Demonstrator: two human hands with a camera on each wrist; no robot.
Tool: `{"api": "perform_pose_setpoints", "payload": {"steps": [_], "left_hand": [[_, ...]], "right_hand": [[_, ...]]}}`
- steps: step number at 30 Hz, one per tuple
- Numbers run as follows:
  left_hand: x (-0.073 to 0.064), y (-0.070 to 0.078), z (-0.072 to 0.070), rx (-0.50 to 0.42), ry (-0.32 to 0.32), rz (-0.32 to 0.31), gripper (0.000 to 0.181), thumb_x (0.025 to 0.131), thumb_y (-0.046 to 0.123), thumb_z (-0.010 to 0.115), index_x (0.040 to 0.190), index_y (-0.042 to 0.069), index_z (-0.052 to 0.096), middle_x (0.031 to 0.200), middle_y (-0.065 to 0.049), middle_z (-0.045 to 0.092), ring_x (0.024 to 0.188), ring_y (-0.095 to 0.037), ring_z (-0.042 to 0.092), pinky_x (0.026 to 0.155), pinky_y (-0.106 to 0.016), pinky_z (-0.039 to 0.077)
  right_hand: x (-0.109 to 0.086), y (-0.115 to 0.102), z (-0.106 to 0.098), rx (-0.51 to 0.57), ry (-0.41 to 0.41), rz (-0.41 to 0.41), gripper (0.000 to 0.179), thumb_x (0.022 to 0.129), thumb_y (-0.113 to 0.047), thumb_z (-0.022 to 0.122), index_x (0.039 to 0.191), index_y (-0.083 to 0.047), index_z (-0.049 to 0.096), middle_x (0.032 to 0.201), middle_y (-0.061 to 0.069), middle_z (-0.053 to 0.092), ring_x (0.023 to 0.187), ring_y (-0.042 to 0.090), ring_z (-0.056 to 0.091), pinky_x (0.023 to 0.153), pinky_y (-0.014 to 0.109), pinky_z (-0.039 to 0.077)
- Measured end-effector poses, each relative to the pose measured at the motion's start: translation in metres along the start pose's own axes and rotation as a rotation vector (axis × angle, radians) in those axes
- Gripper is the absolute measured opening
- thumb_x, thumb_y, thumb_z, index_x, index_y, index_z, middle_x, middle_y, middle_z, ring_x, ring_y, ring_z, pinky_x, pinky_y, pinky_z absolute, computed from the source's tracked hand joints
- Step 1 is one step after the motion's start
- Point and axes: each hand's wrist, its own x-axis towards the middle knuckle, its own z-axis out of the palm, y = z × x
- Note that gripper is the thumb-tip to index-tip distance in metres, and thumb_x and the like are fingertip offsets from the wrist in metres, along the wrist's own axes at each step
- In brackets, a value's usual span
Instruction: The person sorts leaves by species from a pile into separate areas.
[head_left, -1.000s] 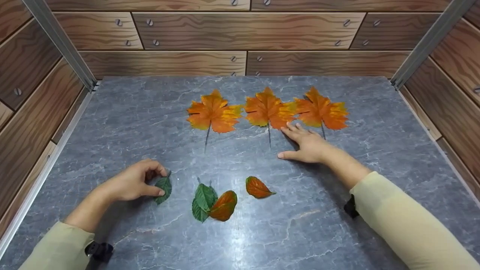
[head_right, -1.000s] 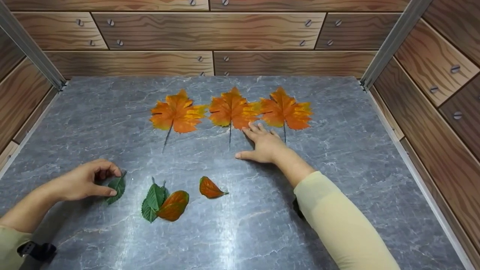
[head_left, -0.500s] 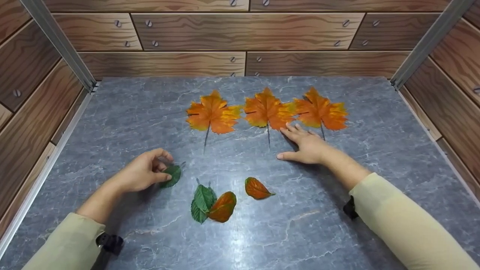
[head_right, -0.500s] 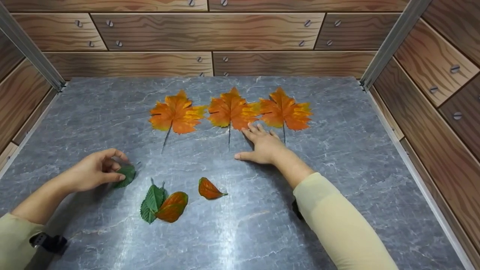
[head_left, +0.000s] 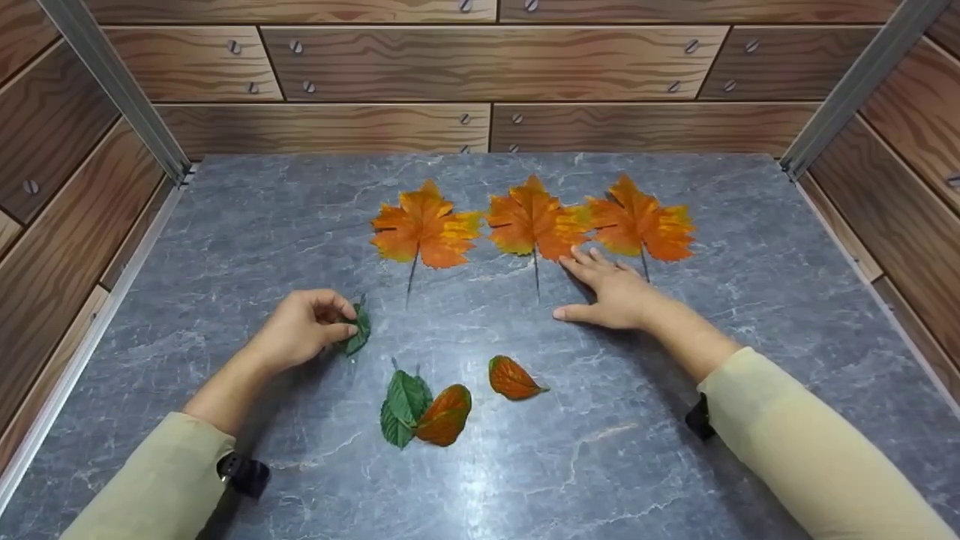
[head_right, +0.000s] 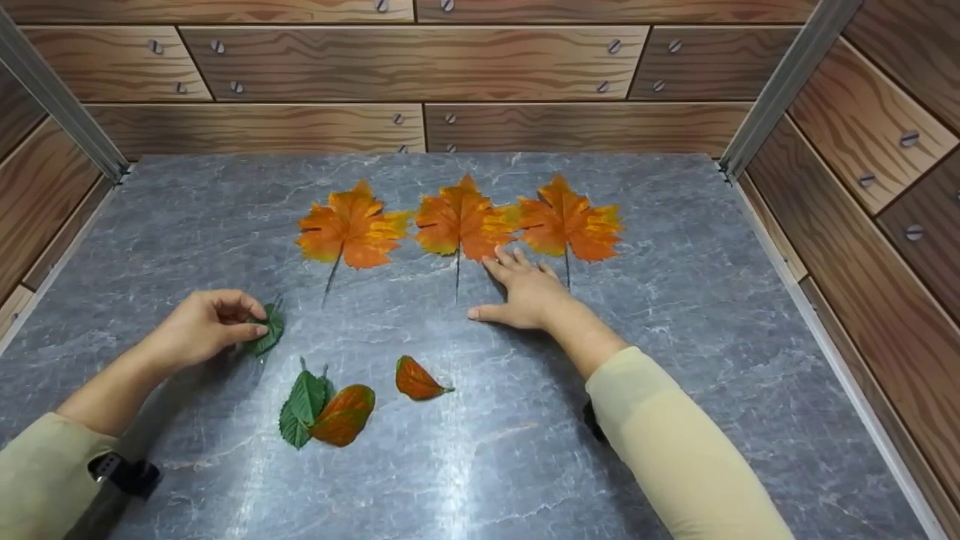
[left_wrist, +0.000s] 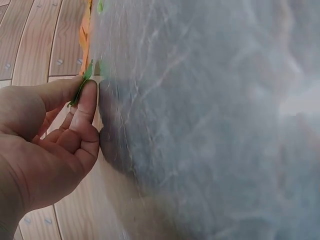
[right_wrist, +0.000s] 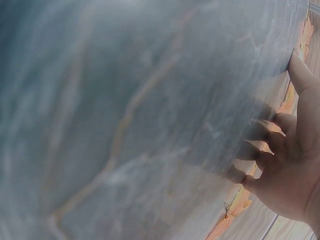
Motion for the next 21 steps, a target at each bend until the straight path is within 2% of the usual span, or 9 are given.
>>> {"api": "perform_pose_setpoints", "payload": {"steps": [12,21], "left_hand": [[0.004,-0.008,-0.007,0.079,0.054,0.026,0.015,0.092,0.002,0.080,0.106,-0.001,0.078,0.087,-0.006,0.073,0.078,-0.017,0.060,0.066,-0.024,0.049],[0.006,-0.011,-0.011,0.090,0.065,0.012,0.015,0.092,0.004,0.080,0.106,-0.001,0.078,0.088,-0.006,0.072,0.078,-0.018,0.060,0.064,-0.025,0.048]], "right_hand": [[0.000,-0.001,0.000,0.002,-0.005,0.006,0.107,0.093,-0.080,0.058,0.173,-0.024,0.014,0.179,0.008,0.003,0.163,0.037,-0.003,0.125,0.069,0.001],[0.001,0.000,0.000,0.002,-0.005,0.006,0.108,0.092,-0.082,0.057,0.173,-0.024,0.015,0.179,0.007,0.003,0.163,0.037,-0.003,0.125,0.069,0.001]]}}
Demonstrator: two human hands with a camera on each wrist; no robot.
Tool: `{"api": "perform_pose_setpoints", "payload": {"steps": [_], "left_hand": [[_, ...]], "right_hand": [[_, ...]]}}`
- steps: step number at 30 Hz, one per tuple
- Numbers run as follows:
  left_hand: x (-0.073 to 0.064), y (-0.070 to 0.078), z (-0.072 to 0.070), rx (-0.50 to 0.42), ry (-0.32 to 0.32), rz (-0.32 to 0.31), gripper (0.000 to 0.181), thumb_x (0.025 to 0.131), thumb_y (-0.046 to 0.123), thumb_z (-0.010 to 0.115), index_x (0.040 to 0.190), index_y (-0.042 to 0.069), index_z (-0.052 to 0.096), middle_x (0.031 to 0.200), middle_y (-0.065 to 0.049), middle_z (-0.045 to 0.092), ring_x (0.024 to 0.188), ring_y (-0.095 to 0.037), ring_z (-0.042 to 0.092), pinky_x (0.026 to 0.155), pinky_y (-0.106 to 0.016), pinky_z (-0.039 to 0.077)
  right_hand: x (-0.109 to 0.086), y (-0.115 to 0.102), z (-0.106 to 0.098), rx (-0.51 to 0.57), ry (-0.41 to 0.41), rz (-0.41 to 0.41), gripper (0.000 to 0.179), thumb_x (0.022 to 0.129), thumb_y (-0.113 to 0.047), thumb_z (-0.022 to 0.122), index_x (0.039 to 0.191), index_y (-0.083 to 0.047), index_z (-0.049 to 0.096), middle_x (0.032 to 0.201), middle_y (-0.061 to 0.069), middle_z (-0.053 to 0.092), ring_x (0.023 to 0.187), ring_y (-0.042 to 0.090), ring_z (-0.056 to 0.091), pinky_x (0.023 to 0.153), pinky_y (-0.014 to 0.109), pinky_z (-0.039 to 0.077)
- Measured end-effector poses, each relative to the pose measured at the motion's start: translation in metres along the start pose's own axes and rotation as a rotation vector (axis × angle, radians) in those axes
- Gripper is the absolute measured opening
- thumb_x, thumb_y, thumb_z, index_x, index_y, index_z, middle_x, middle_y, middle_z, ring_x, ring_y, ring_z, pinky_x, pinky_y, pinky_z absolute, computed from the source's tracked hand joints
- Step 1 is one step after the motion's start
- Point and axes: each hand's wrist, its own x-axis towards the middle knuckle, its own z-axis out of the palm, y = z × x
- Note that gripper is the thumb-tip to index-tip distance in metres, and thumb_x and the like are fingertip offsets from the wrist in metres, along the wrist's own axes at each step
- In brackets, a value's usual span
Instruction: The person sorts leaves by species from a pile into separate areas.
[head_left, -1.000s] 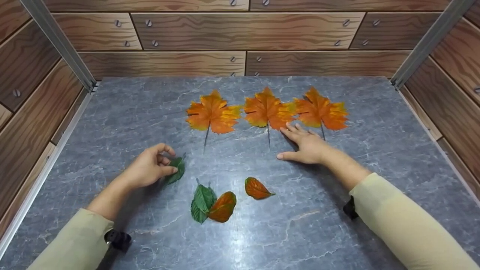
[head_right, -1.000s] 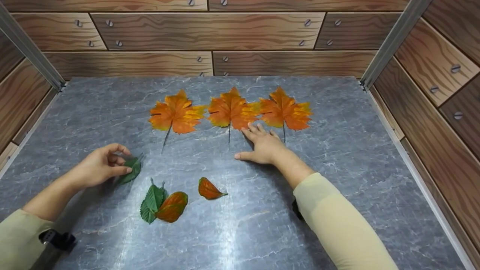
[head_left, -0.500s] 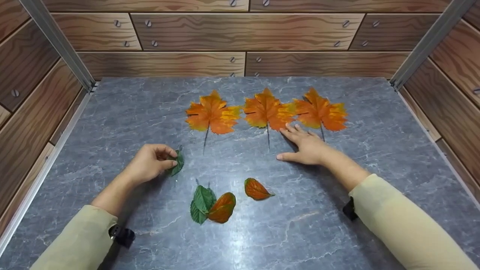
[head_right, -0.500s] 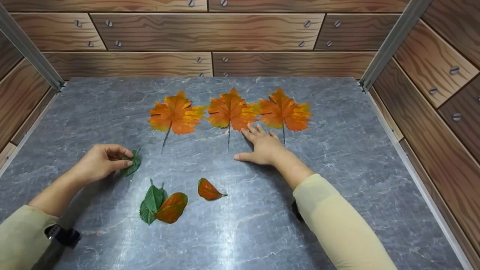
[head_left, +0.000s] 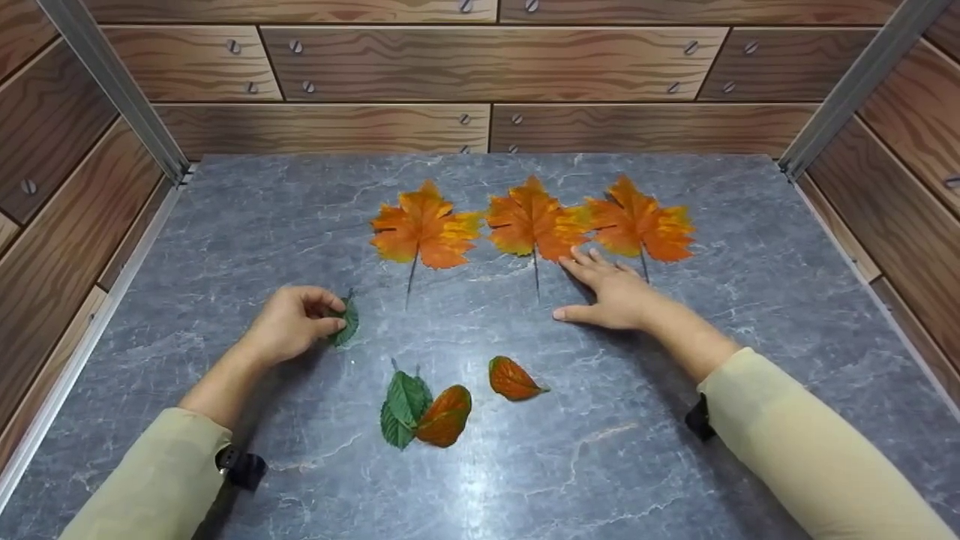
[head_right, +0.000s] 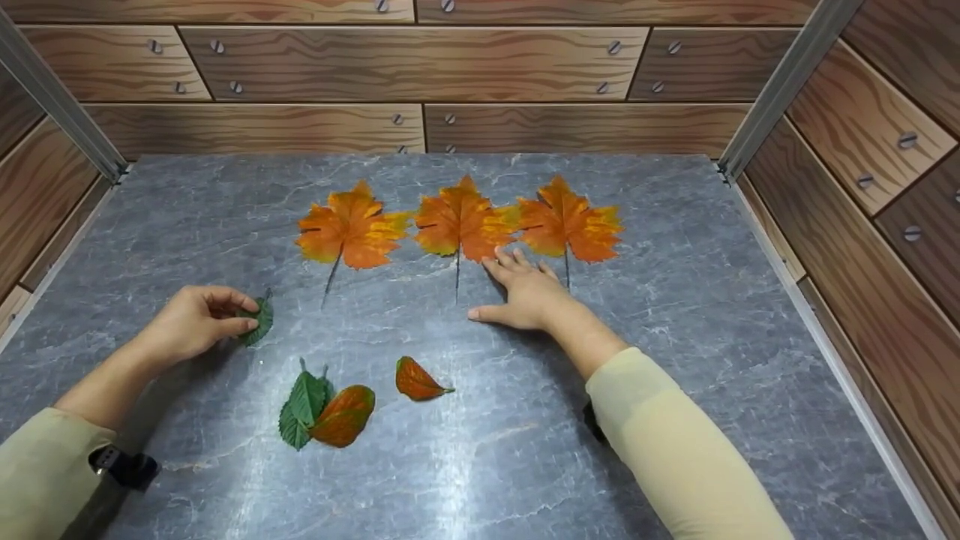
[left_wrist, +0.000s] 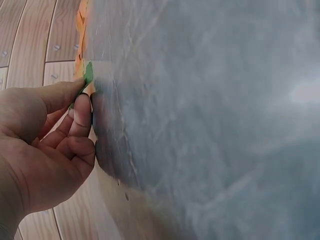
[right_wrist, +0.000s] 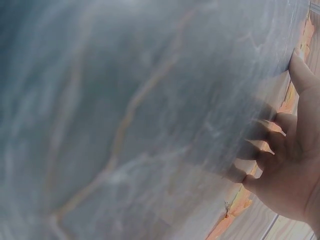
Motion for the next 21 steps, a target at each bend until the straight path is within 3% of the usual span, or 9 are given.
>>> {"api": "perform_pose_setpoints", "payload": {"steps": [8,21], "left_hand": [[0.0020,-0.0010,-0.0026,0.038,0.013,0.019,0.016,0.091,0.003,0.081,0.106,-0.001,0.079,0.088,-0.006,0.073,0.079,-0.017,0.061,0.070,-0.028,0.049],[0.0002,-0.0025,-0.0038,0.076,0.023,-0.005,0.015,0.093,0.006,0.081,0.106,0.001,0.079,0.090,-0.008,0.073,0.080,-0.020,0.061,0.072,-0.033,0.049]], "right_hand": [[-0.0001,0.0000,-0.0005,0.005,0.004,-0.009,0.107,0.093,-0.080,0.058,0.173,-0.023,0.015,0.179,0.006,0.003,0.163,0.035,-0.001,0.126,0.067,0.000],[-0.0003,-0.0005,-0.0010,0.004,0.005,-0.003,0.107,0.093,-0.080,0.059,0.173,-0.022,0.016,0.178,0.006,0.004,0.163,0.035,-0.001,0.126,0.067,0.000]]}}
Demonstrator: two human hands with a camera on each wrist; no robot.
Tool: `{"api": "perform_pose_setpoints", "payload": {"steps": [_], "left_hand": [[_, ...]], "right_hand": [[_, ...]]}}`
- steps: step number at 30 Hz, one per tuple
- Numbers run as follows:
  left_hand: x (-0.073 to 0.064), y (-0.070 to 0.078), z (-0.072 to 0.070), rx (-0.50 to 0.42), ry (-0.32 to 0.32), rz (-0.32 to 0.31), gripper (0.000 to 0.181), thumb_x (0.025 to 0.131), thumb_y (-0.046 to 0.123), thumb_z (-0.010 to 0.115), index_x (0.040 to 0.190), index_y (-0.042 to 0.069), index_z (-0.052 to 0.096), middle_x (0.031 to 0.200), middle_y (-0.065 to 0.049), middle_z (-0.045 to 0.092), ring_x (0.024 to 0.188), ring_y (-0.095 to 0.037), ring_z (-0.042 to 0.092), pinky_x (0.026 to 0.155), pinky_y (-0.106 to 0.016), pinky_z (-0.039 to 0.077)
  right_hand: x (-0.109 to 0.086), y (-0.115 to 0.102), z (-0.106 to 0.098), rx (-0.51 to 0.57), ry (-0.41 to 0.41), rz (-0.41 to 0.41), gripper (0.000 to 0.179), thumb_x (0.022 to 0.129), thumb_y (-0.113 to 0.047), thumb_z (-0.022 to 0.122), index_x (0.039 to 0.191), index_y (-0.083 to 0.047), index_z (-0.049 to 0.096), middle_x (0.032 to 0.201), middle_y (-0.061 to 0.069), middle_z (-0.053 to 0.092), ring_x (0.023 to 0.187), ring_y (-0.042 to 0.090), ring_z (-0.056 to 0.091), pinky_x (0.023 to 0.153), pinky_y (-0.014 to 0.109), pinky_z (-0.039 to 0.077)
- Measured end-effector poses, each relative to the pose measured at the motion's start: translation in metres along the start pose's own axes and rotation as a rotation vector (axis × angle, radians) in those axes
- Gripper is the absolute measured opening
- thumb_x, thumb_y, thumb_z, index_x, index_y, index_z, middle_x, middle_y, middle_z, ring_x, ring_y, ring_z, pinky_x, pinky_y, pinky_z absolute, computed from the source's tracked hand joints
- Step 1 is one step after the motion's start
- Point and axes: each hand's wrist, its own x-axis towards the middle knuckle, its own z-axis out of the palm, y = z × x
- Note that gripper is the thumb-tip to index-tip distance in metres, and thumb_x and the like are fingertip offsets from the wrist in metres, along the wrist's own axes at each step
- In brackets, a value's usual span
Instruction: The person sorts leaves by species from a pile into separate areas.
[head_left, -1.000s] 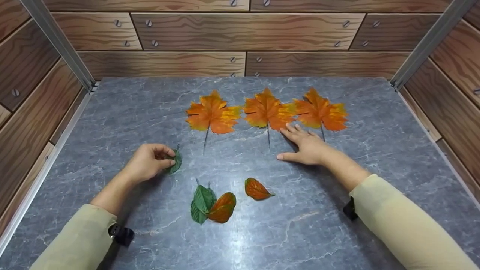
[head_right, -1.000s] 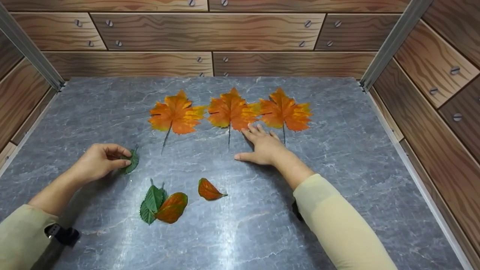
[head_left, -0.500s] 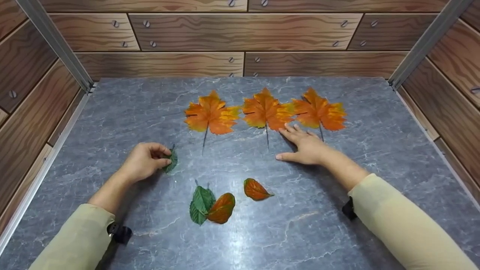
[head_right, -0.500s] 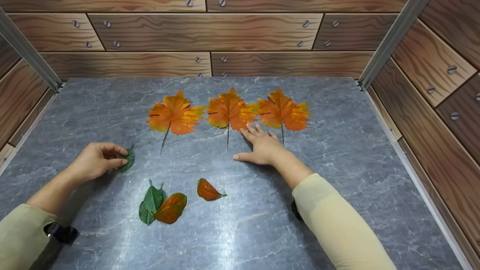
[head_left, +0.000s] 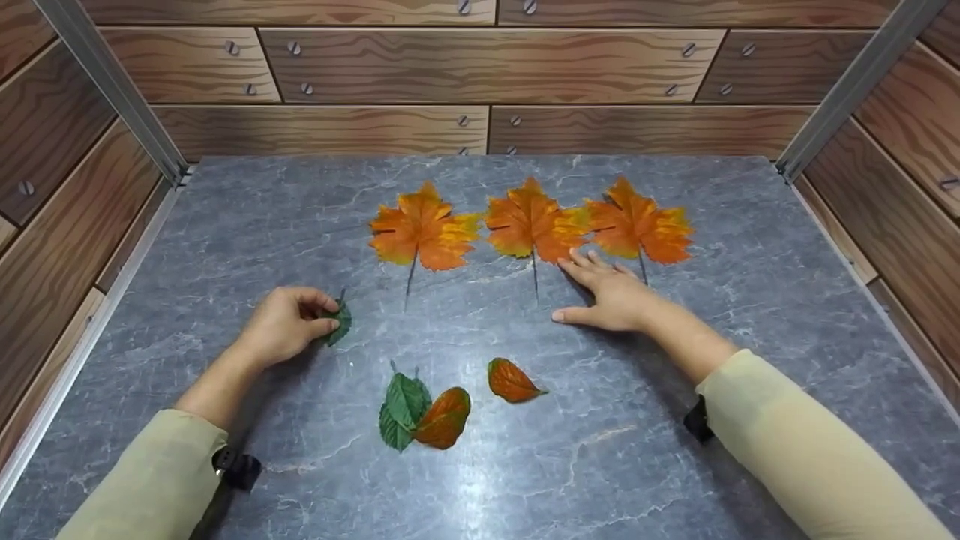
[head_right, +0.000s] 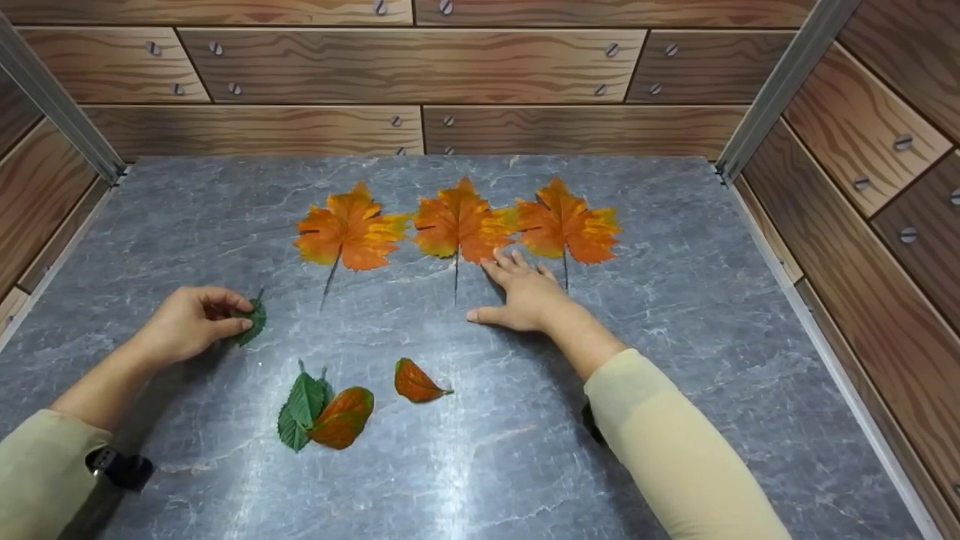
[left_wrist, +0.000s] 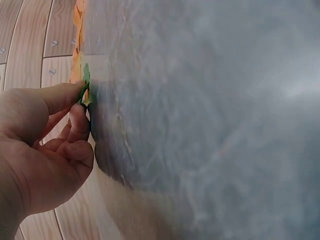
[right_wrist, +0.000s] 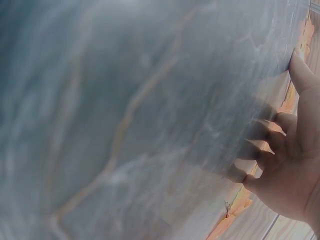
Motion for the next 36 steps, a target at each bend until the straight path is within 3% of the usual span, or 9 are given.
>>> {"api": "perform_pose_setpoints", "payload": {"steps": [4,8,12,15,18,24,29,36], "left_hand": [[-0.004,0.003,-0.002,0.031,0.019,0.007,0.015,0.093,0.007,0.080,0.108,0.002,0.079,0.094,-0.010,0.074,0.083,-0.022,0.064,0.074,-0.036,0.050],[-0.011,0.004,-0.003,0.070,0.081,0.054,0.018,0.093,0.006,0.080,0.111,0.001,0.079,0.105,-0.015,0.072,0.091,-0.029,0.070,0.081,-0.043,0.056],[-0.021,0.003,-0.002,0.152,0.145,0.179,0.024,0.093,0.005,0.081,0.115,-0.001,0.077,0.115,-0.019,0.068,0.102,-0.038,0.072,0.089,-0.054,0.058],[-0.030,0.001,-0.002,0.285,0.158,0.296,0.035,0.093,0.014,0.083,0.124,-0.001,0.075,0.126,-0.021,0.069,0.116,-0.042,0.068,0.100,-0.061,0.053],[-0.040,-0.001,-0.005,0.436,0.112,0.369,0.055,0.094,0.032,0.082,0.138,0.001,0.069,0.143,-0.021,0.063,0.134,-0.046,0.057,0.109,-0.067,0.044],[-0.055,-0.003,-0.009,0.629,-0.079,0.422,0.093,0.095,0.066,0.070,0.159,0.003,0.048,0.165,-0.019,0.042,0.153,-0.045,0.034,0.119,-0.066,0.032],[-0.059,-0.006,-0.008,0.668,-0.178,0.416,0.103,0.094,0.077,0.060,0.164,0.004,0.038,0.170,-0.016,0.033,0.158,-0.042,0.026,0.126,-0.061,0.023],[-0.061,-0.007,-0.007,0.643,-0.234,0.413,0.106,0.094,0.081,0.056,0.165,0.005,0.037,0.171,-0.016,0.032,0.157,-0.043,0.027,0.125,-0.061,0.024]], "right_hand": [[-0.001,0.000,0.000,0.000,0.004,-0.004,0.107,0.093,-0.080,0.059,0.173,-0.022,0.016,0.178,0.007,0.004,0.163,0.036,-0.001,0.126,0.068,0.001],[-0.001,-0.001,0.000,0.002,0.004,-0.003,0.108,0.093,-0.080,0.059,0.173,-0.022,0.016,0.178,0.007,0.004,0.163,0.036,-0.001,0.126,0.068,0.001],[-0.001,-0.001,0.000,0.001,0.003,-0.001,0.107,0.093,-0.080,0.059,0.173,-0.023,0.016,0.178,0.007,0.005,0.163,0.037,-0.001,0.125,0.069,0.001],[0.000,0.000,0.000,-0.002,0.008,-0.007,0.107,0.093,-0.079,0.059,0.173,-0.022,0.016,0.178,0.008,0.005,0.163,0.038,-0.001,0.125,0.069,0.002],[0.001,0.001,0.001,0.001,0.008,-0.008,0.106,0.094,-0.078,0.060,0.173,-0.022,0.016,0.178,0.008,0.005,0.163,0.038,-0.001,0.125,0.069,0.003],[0.001,0.001,0.000,0.004,-0.002,-0.003,0.106,0.094,-0.078,0.059,0.173,-0.022,0.015,0.178,0.008,0.004,0.163,0.037,-0.002,0.125,0.069,0.002],[0.001,0.002,0.000,0.000,-0.006,-0.003,0.107,0.094,-0.080,0.058,0.173,-0.022,0.015,0.178,0.009,0.004,0.163,0.038,-0.002,0.125,0.070,0.001],[0.001,0.002,0.001,-0.003,-0.002,-0.007,0.107,0.093,-0.080,0.058,0.173,-0.023,0.014,0.178,0.008,0.004,0.163,0.038,-0.002,0.125,0.069,0.002]]}}
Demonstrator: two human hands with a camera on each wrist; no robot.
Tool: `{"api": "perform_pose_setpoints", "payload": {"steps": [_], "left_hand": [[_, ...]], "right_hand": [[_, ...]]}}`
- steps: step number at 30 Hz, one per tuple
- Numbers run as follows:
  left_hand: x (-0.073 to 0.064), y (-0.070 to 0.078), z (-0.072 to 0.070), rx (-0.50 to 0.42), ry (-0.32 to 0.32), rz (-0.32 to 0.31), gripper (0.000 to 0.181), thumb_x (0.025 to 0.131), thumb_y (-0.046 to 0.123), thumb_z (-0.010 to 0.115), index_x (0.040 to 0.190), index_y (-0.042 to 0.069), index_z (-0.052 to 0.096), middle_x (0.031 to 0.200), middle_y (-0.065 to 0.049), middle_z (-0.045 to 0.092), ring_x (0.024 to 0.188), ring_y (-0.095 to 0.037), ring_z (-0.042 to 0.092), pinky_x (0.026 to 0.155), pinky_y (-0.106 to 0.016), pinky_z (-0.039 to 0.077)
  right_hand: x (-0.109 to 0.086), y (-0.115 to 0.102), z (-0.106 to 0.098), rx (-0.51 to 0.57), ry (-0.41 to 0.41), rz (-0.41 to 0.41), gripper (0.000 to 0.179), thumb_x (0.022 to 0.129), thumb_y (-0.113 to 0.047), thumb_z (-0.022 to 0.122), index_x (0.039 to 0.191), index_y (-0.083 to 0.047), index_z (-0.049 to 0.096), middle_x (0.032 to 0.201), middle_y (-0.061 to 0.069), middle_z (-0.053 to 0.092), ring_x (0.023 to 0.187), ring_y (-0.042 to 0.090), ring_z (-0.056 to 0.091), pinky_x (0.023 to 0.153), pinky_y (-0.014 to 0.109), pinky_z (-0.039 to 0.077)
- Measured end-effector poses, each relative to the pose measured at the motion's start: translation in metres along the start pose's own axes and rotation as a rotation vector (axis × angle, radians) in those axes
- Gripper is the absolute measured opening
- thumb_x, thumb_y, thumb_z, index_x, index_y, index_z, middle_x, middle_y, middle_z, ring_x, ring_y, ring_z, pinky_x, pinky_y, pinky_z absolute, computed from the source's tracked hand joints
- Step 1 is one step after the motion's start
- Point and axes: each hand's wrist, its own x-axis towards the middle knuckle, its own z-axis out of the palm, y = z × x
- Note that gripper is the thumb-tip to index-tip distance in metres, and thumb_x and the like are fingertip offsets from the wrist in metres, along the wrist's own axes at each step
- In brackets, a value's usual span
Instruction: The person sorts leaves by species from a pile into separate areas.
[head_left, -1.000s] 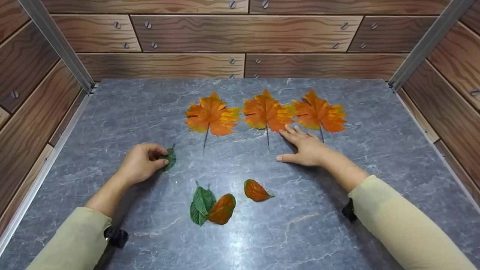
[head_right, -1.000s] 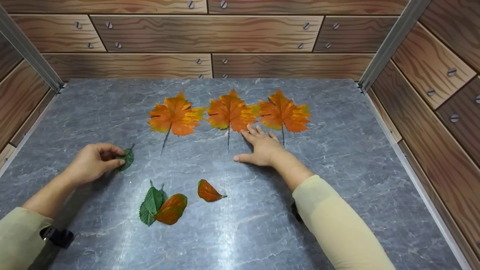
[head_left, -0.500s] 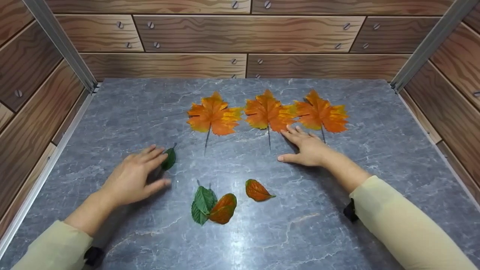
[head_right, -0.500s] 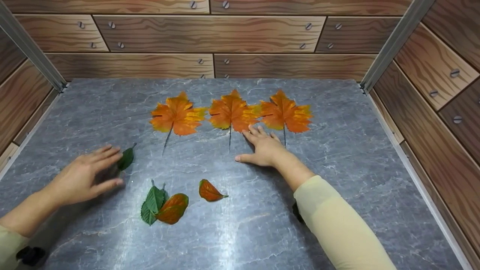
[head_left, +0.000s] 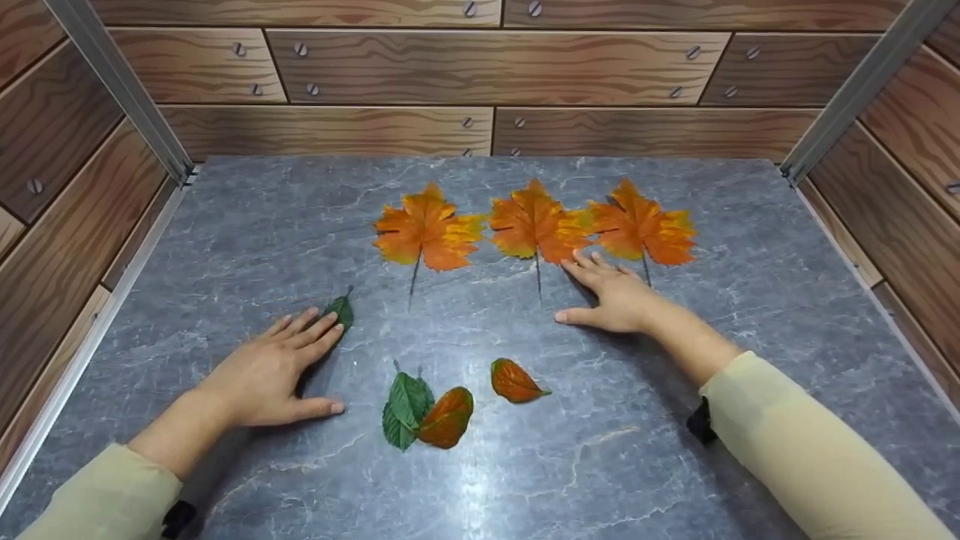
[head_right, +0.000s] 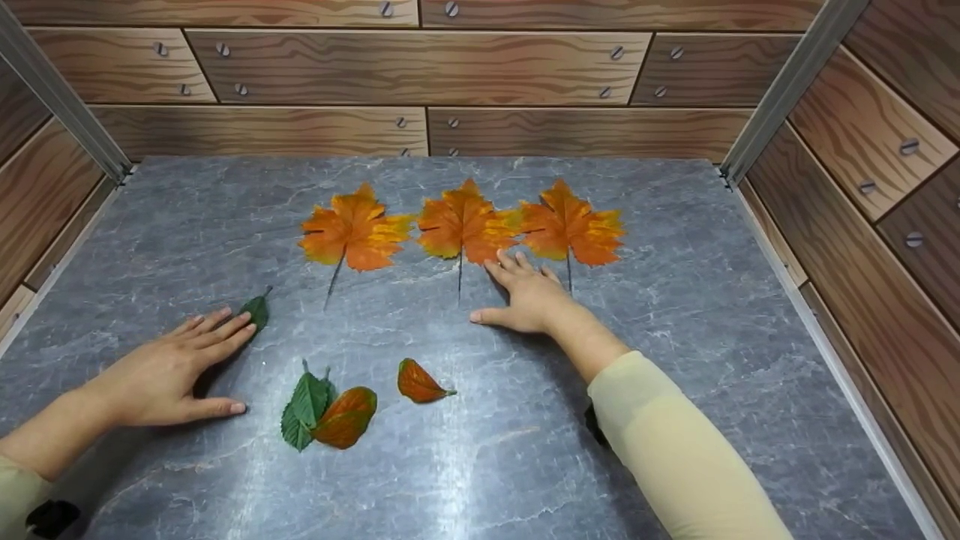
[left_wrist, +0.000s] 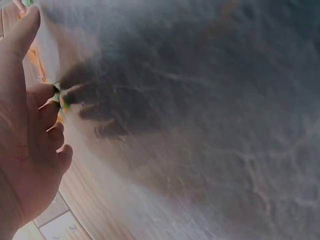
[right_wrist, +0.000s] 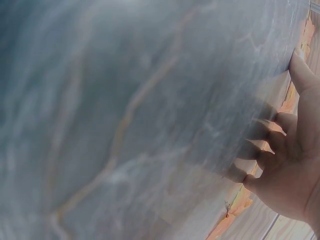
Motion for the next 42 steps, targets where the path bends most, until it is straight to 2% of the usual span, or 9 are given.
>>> {"api": "perform_pose_setpoints", "payload": {"steps": [9,19,35,38,42], "left_hand": [[0.0001,-0.0006,0.0003,-0.067,-0.047,-0.026,0.107,0.093,0.081,0.057,0.165,0.004,0.036,0.171,-0.016,0.030,0.156,-0.045,0.028,0.123,-0.062,0.030],[0.0009,-0.0003,-0.0027,-0.071,-0.088,-0.043,0.110,0.093,0.082,0.056,0.166,0.005,0.033,0.172,-0.017,0.027,0.157,-0.045,0.025,0.124,-0.062,0.027],[0.0032,-0.0015,-0.0006,-0.070,-0.080,-0.035,0.109,0.093,0.081,0.057,0.166,0.004,0.032,0.172,-0.018,0.026,0.157,-0.046,0.023,0.125,-0.061,0.026],[0.0028,-0.0015,0.0001,-0.072,-0.081,-0.037,0.110,0.093,0.081,0.057,0.167,0.004,0.032,0.172,-0.017,0.025,0.158,-0.045,0.023,0.125,-0.061,0.025],[0.0021,-0.0014,0.0015,-0.087,-0.085,-0.044,0.110,0.092,0.081,0.058,0.167,0.005,0.032,0.173,-0.017,0.026,0.158,-0.044,0.022,0.125,-0.061,0.025]], "right_hand": [[-0.0011,-0.0024,-0.0003,-0.005,-0.005,0.002,0.107,0.094,-0.079,0.058,0.173,-0.022,0.015,0.178,0.010,0.005,0.162,0.039,-0.002,0.125,0.069,0.000],[-0.0010,-0.0029,-0.0024,-0.005,-0.014,0.007,0.108,0.093,-0.080,0.058,0.173,-0.021,0.014,0.178,0.010,0.003,0.162,0.041,-0.003,0.125,0.070,0.000],[-0.0011,0.0008,-0.0006,0.002,0.041,-0.030,0.106,0.094,-0.076,0.061,0.172,-0.018,0.018,0.177,0.014,0.007,0.162,0.044,0.000,0.125,0.070,0.001],[-0.0017,0.0007,-0.0015,0.019,0.055,-0.053,0.104,0.095,-0.073,0.063,0.172,-0.018,0.021,0.178,0.014,0.008,0.161,0.044,0.001,0.124,0.071,0.003],[-0.0035,0.0001,-0.0059,0.064,0.073,-0.083,0.098,0.097,-0.068,0.065,0.171,-0.019,0.024,0.178,0.010,0.007,0.161,0.044,0.007,0.124,0.070,0.012]]}}
